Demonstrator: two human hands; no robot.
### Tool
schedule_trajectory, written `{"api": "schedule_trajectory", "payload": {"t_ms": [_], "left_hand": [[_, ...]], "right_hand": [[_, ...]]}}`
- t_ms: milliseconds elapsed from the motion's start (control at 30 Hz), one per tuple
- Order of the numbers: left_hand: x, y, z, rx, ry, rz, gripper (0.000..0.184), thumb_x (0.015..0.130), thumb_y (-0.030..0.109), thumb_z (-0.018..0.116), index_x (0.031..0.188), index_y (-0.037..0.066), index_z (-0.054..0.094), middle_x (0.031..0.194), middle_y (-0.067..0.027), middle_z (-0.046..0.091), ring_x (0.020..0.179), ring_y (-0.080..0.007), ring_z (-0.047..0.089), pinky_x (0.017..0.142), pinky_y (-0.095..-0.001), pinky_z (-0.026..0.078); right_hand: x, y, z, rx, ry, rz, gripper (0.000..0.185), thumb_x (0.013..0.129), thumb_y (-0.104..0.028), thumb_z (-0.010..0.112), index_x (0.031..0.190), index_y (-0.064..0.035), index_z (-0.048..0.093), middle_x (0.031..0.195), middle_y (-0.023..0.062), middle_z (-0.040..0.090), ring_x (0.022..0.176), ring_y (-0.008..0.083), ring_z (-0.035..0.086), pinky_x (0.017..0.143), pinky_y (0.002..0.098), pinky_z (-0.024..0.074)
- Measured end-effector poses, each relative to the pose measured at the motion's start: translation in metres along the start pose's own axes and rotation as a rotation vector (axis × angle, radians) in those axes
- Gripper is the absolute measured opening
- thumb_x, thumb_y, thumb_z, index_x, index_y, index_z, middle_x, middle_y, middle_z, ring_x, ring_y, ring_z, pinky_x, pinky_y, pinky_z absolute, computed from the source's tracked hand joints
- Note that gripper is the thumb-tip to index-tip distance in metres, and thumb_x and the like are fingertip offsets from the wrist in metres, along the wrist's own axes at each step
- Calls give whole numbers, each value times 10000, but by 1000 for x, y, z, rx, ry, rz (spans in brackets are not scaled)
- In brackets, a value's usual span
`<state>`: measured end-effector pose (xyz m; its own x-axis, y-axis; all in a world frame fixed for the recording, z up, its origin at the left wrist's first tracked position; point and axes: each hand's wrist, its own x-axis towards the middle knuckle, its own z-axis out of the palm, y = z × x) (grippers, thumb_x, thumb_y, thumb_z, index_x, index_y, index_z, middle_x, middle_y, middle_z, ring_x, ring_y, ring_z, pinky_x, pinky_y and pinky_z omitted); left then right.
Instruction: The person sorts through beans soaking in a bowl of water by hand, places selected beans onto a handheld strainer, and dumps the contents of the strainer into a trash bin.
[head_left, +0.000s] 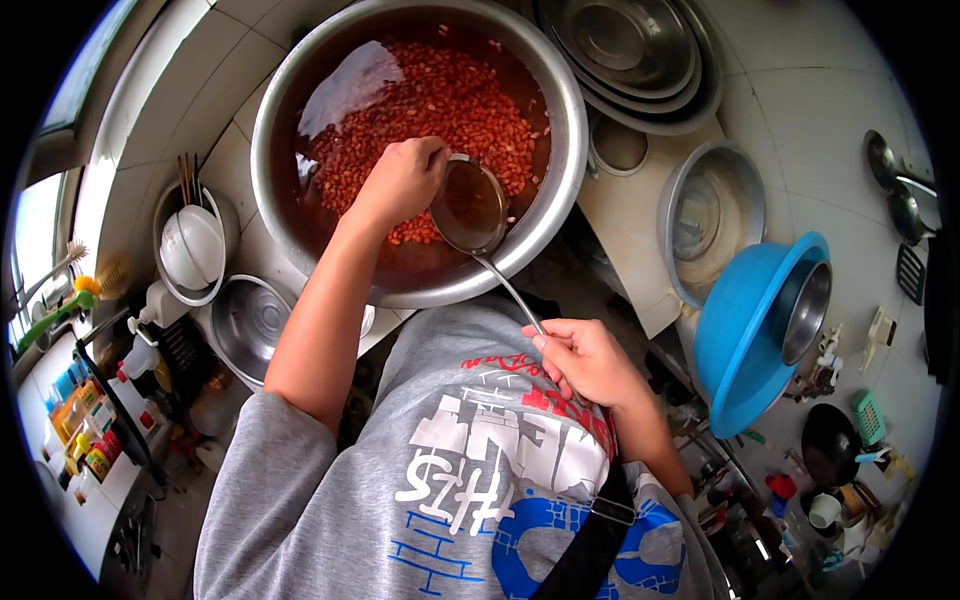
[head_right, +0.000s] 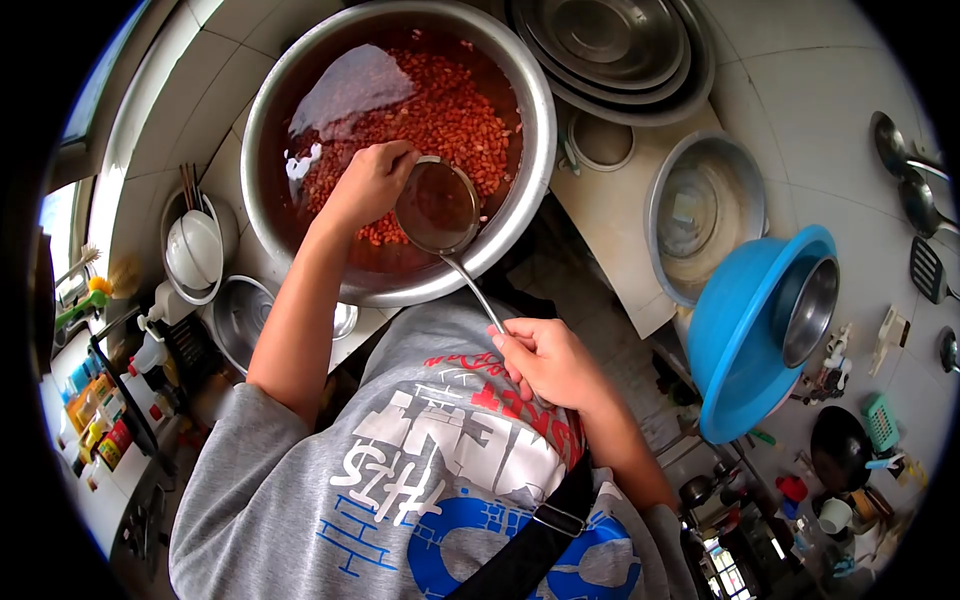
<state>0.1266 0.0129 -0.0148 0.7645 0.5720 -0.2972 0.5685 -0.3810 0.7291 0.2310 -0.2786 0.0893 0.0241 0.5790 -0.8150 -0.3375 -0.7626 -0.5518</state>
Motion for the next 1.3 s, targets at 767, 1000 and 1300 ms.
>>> {"api": "schedule_trajectory", "payload": {"t_ms": [767, 1000, 1300], "left_hand": [[25, -1, 23, -38, 79, 40, 276, 1004, 213, 573, 995, -47, 665, 829, -273, 661, 815, -442, 674, 729, -473, 512], [40, 0, 28, -42, 109, 62, 289, 1005, 220, 572, 974, -55, 655, 824, -272, 657, 816, -444, 670, 728, -486, 502], [58, 6, 26, -26, 104, 61, 288, 1002, 230, 579, 1012, -44, 669, 848, -275, 668, 848, -449, 673, 752, -488, 506]], "right_hand": [[2, -6, -7, -9, 141, -43, 282, 1045, -179, 580, 1169, 62, 660, 650, 12, 576, 451, 62, 521, 430, 228, 399], [6, -11, -16, -4, 149, -60, 267, 1050, -184, 577, 1131, 54, 667, 646, 8, 569, 460, 56, 507, 427, 223, 403], [13, -19, -26, -25, 179, -90, 253, 1045, -180, 579, 1111, 43, 680, 638, 8, 568, 454, 57, 511, 427, 228, 396]]}}
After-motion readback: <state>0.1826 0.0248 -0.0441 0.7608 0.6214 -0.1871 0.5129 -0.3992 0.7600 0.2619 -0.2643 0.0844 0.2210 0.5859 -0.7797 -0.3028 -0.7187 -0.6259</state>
